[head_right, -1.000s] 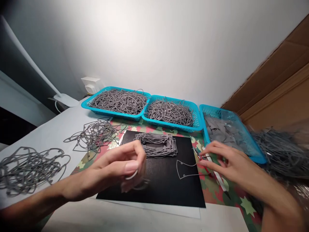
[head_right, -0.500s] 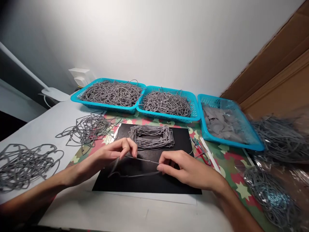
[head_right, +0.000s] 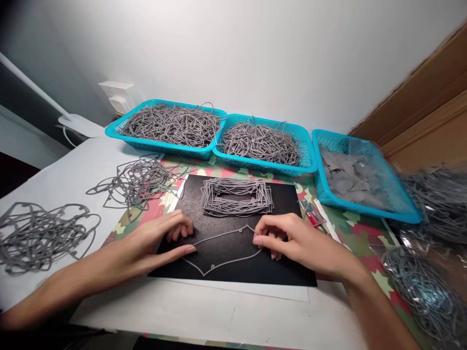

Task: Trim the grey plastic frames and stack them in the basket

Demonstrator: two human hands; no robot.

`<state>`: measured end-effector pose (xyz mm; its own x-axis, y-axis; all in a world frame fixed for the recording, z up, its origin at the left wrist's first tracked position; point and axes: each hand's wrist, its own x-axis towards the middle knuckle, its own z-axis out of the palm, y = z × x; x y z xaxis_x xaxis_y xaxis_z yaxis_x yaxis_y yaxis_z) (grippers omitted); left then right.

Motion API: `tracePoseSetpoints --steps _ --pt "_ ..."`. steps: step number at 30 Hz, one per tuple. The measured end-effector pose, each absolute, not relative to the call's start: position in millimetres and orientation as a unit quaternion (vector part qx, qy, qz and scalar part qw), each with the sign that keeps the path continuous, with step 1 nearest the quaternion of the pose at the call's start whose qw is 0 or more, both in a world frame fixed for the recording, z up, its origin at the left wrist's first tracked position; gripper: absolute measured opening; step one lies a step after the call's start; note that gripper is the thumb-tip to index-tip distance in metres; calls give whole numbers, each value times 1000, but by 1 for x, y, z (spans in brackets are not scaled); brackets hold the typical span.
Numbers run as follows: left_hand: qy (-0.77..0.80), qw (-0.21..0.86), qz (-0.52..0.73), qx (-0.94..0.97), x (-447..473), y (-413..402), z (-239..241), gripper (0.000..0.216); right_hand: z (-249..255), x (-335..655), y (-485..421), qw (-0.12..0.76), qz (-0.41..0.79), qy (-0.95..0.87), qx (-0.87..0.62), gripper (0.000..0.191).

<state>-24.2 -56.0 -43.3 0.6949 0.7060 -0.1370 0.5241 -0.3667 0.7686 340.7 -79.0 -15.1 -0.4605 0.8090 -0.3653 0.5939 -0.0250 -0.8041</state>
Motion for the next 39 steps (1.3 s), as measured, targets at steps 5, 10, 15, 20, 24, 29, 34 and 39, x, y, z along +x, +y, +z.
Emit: tracePoseSetpoints --steps 5,10,15,20,24,29,34,39 --pt "393 398 53 827 -28 -62 -37 32 -9 353 -79 52 515 -659 -545 43" --pt "395 389 48 831 -27 -65 -34 30 -9 358 -78 50 456 -671 -582 53" --pt "374 385 58 842 -23 -70 -30 28 -8 360 -76 80 377 -716 -581 51" --pt "332 347 85 873 -7 -81 -32 12 -3 380 -75 107 269 -724 -626 46" --pt "294 325 77 896 6 -83 -42 17 3 411 -98 112 199 -698 -679 47" --pt "281 356 49 890 6 -81 -46 9 -21 429 -131 100 51 -659 -744 60" --pt "289 356 60 887 9 -80 -48 13 -57 435 -144 128 12 -632 -764 59" --pt "286 405 34 868 11 -79 -49 27 -64 450 -159 172 70 -631 -753 48"
